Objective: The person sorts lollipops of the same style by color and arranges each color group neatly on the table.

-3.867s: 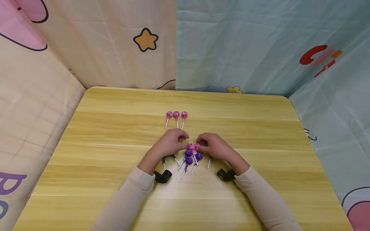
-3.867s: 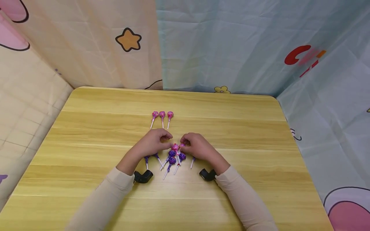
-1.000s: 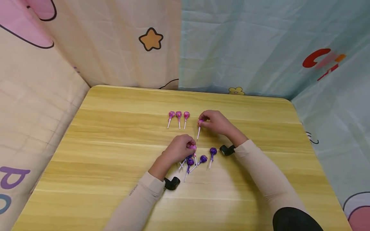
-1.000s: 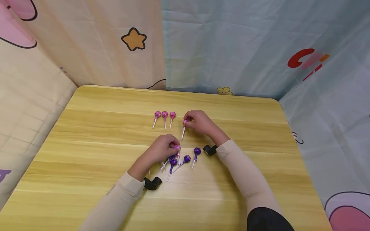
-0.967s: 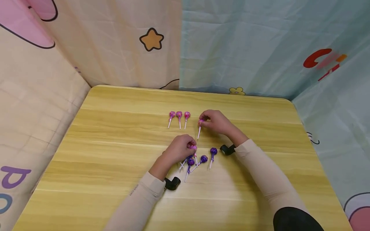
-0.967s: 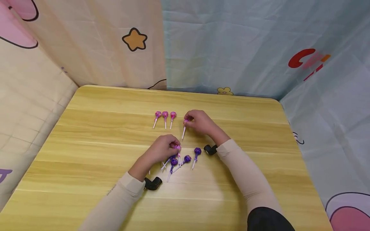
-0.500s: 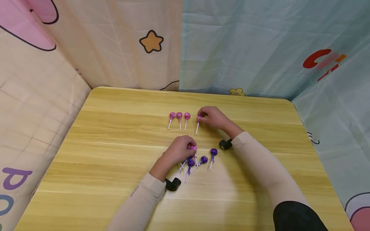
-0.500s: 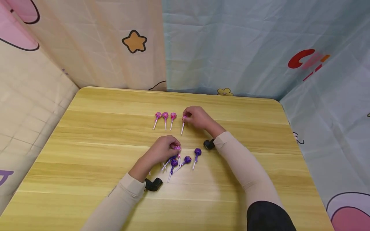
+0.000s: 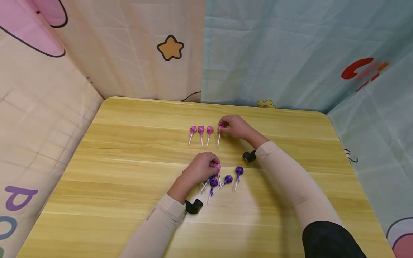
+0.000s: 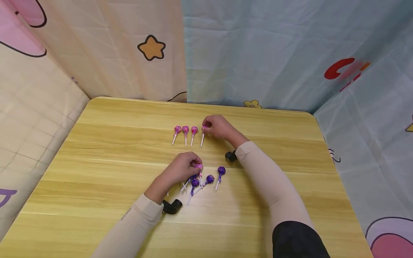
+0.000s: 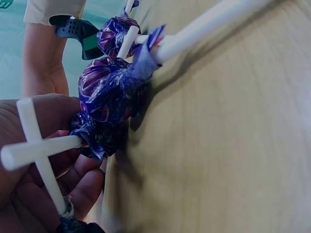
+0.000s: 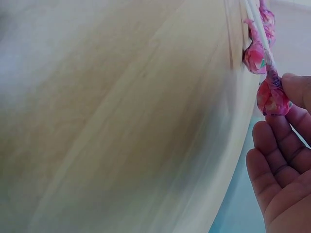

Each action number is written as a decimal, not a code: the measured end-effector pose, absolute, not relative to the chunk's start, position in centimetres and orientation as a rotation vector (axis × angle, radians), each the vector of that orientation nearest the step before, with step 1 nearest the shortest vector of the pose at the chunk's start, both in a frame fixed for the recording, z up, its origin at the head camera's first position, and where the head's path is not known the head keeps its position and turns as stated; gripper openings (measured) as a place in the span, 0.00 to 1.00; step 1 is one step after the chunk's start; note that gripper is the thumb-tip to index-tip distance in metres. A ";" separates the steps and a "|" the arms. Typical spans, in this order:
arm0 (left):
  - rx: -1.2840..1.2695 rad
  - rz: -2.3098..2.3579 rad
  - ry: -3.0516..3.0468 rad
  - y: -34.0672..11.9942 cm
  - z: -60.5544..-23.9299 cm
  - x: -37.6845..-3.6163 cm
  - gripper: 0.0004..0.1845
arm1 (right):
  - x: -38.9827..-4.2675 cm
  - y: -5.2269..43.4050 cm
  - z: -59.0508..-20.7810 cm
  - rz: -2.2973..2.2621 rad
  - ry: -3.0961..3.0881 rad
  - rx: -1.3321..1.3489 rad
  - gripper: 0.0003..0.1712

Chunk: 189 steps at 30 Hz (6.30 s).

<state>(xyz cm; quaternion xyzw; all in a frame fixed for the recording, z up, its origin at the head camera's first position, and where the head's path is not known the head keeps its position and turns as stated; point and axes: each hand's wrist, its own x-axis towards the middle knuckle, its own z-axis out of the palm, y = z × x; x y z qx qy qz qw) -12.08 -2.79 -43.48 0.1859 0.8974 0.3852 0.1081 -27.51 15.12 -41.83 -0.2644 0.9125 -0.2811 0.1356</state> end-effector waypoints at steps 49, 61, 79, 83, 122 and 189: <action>0.576 1.084 2.671 -2.6 -43.6 -12.2 0.05 | -27.8 14.8 -43.0 -0.880 2.592 -0.720 0.09; 0.592 1.070 2.668 -2.5 -43.5 -12.2 0.06 | -27.8 14.7 -43.1 -0.859 2.605 -0.733 0.10; 0.581 1.053 2.675 -2.5 -43.4 -12.2 0.06 | -26.7 16.5 -42.4 -0.911 2.661 -0.679 0.12; 0.601 1.008 2.691 -2.5 -43.3 -12.1 0.06 | -25.8 17.0 -42.4 -0.937 2.663 -0.671 0.12; 0.822 0.970 2.695 -4.1 -39.7 -16.9 0.08 | -13.6 22.0 -43.2 -1.225 2.598 -0.541 0.11; 0.860 0.703 2.554 0.1 -41.2 -27.8 0.02 | -11.5 21.4 -44.1 -1.011 2.660 -0.557 0.05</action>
